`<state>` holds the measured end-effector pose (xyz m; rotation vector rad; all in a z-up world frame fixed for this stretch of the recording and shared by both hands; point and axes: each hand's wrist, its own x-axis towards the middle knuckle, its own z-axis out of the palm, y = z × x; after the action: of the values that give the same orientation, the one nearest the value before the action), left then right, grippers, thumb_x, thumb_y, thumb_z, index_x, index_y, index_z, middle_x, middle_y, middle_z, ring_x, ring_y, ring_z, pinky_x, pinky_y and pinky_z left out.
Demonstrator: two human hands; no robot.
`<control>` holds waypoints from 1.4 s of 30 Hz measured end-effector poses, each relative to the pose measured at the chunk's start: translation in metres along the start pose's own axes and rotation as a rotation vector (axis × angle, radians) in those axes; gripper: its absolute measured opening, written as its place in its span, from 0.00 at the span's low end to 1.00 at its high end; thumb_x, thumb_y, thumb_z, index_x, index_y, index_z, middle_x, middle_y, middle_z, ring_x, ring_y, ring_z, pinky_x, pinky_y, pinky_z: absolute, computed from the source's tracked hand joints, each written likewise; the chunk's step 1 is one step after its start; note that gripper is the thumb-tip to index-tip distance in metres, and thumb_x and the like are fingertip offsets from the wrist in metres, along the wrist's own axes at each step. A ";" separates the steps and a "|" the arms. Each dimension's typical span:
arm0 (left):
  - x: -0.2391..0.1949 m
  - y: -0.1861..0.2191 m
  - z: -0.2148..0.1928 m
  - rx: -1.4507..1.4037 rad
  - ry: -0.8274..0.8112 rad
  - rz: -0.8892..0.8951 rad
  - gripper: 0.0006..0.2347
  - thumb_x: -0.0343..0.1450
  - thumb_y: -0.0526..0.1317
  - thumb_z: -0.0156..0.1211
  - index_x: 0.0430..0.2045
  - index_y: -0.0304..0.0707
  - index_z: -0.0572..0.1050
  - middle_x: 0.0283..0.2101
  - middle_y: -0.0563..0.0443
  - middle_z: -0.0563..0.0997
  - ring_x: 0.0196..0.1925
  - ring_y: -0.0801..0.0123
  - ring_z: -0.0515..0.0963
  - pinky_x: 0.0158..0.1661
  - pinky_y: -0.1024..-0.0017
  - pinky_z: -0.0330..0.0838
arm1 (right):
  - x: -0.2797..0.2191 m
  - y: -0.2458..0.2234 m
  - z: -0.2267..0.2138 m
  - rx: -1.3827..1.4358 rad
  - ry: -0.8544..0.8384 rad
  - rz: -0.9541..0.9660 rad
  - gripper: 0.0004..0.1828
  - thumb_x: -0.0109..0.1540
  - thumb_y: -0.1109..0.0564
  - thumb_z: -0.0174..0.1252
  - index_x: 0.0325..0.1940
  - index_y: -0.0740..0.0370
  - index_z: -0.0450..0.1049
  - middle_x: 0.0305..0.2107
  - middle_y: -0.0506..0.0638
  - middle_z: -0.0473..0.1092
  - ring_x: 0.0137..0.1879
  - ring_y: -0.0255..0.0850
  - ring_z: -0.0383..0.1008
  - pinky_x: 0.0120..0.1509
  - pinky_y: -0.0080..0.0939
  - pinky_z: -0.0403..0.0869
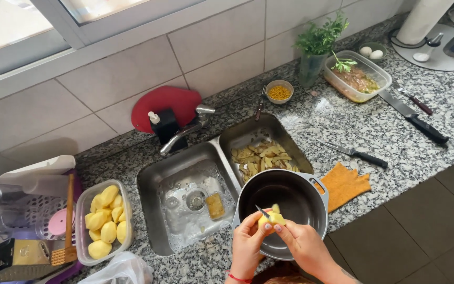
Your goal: The person peels potatoes over a kitchen sink using a peeler, then washes a pot with a sponge under running water. Afterward, they cut the peeled potatoes into smaller pieces with a knife and place them into the pot.
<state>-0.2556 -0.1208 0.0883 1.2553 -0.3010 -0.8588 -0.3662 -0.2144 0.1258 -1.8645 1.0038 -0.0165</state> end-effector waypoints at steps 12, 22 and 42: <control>-0.005 0.008 0.003 -0.124 -0.032 -0.113 0.23 0.54 0.40 0.69 0.41 0.25 0.77 0.40 0.38 0.83 0.41 0.66 0.80 0.43 0.74 0.76 | 0.008 0.016 0.004 0.096 -0.031 -0.080 0.32 0.50 0.28 0.45 0.38 0.54 0.74 0.15 0.40 0.61 0.21 0.30 0.57 0.27 0.33 0.56; -0.012 0.007 0.010 -0.107 -0.010 -0.108 0.21 0.58 0.43 0.65 0.40 0.28 0.78 0.35 0.43 0.83 0.36 0.70 0.79 0.35 0.76 0.75 | -0.011 -0.002 0.002 0.151 -0.016 0.003 0.23 0.57 0.40 0.46 0.30 0.54 0.82 0.19 0.39 0.73 0.27 0.28 0.67 0.34 0.28 0.63; -0.005 -0.006 0.012 -0.172 0.101 -0.128 0.19 0.55 0.36 0.68 0.38 0.23 0.78 0.41 0.38 0.83 0.38 0.64 0.81 0.39 0.72 0.78 | 0.007 0.024 0.014 0.070 -0.027 -0.092 0.27 0.55 0.30 0.38 0.36 0.52 0.66 0.24 0.40 0.68 0.31 0.31 0.65 0.35 0.33 0.61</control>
<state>-0.2694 -0.1262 0.0879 1.1621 -0.0651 -0.9070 -0.3715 -0.2127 0.0976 -1.8410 0.8874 -0.0807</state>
